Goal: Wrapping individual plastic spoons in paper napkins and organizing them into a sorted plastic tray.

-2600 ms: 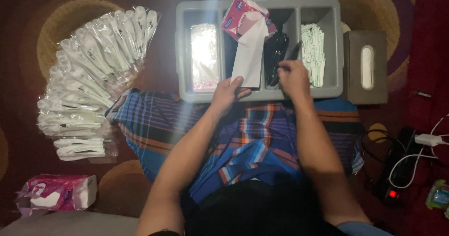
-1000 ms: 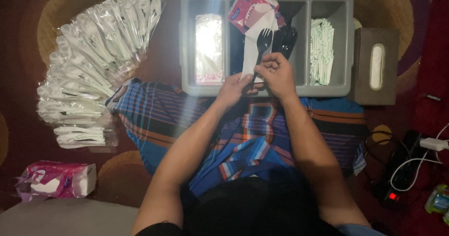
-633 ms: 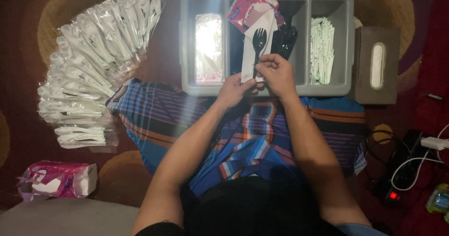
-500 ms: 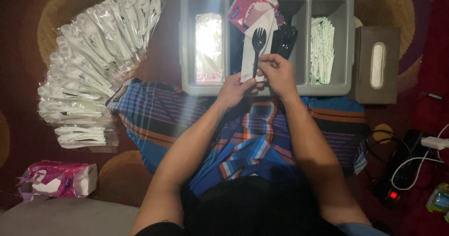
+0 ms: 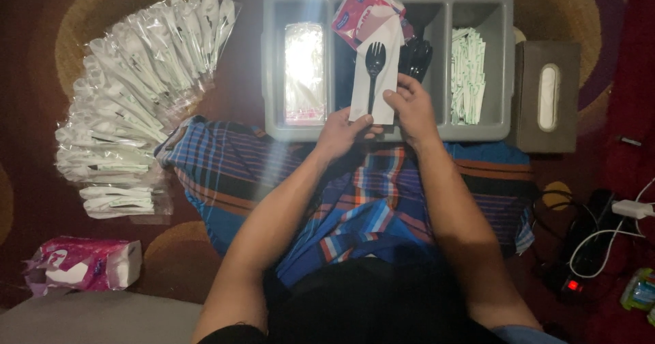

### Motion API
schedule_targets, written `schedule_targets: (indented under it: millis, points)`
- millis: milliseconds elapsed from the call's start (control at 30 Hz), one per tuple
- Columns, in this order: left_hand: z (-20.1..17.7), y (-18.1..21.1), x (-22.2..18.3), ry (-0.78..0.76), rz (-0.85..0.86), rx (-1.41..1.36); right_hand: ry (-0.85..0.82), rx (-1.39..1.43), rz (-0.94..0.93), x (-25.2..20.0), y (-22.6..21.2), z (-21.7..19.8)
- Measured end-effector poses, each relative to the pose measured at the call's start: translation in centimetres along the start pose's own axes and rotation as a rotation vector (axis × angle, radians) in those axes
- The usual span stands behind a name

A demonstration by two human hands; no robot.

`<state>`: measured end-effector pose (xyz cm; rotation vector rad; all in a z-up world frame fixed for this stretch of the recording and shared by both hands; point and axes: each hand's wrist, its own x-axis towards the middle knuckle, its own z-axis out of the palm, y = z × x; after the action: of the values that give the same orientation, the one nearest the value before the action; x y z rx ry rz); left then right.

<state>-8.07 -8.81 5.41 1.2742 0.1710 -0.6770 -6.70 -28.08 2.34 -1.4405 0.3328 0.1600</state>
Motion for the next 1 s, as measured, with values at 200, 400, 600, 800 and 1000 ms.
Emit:
schedule_targets:
  millis: [200, 400, 600, 800, 1000]
  points:
    - [-0.3, -0.3, 0.1, -0.03, 0.007, -0.032, -0.023, 0.0, 0.004, 0.6, 1.6, -0.4]
    - [-0.5, -0.9, 0.4, -0.045, -0.003, -0.056, -0.055, -0.022, 0.004, 0.5, 1.7, -0.7]
    - [-0.7, -1.2, 0.2, -0.028, -0.048, -0.142, -0.072, 0.006, 0.061, 0.9, 2.4, -1.0]
    - [-0.9, -1.7, 0.0, -0.008, -0.06, -0.177, -0.08, 0.116, 0.131, -0.4, 0.8, -0.2]
    - [-0.8, -2.7, -1.0, -0.042, -0.076, -0.233, -0.195, 0.431, 0.239, 0.7, 1.2, -0.2]
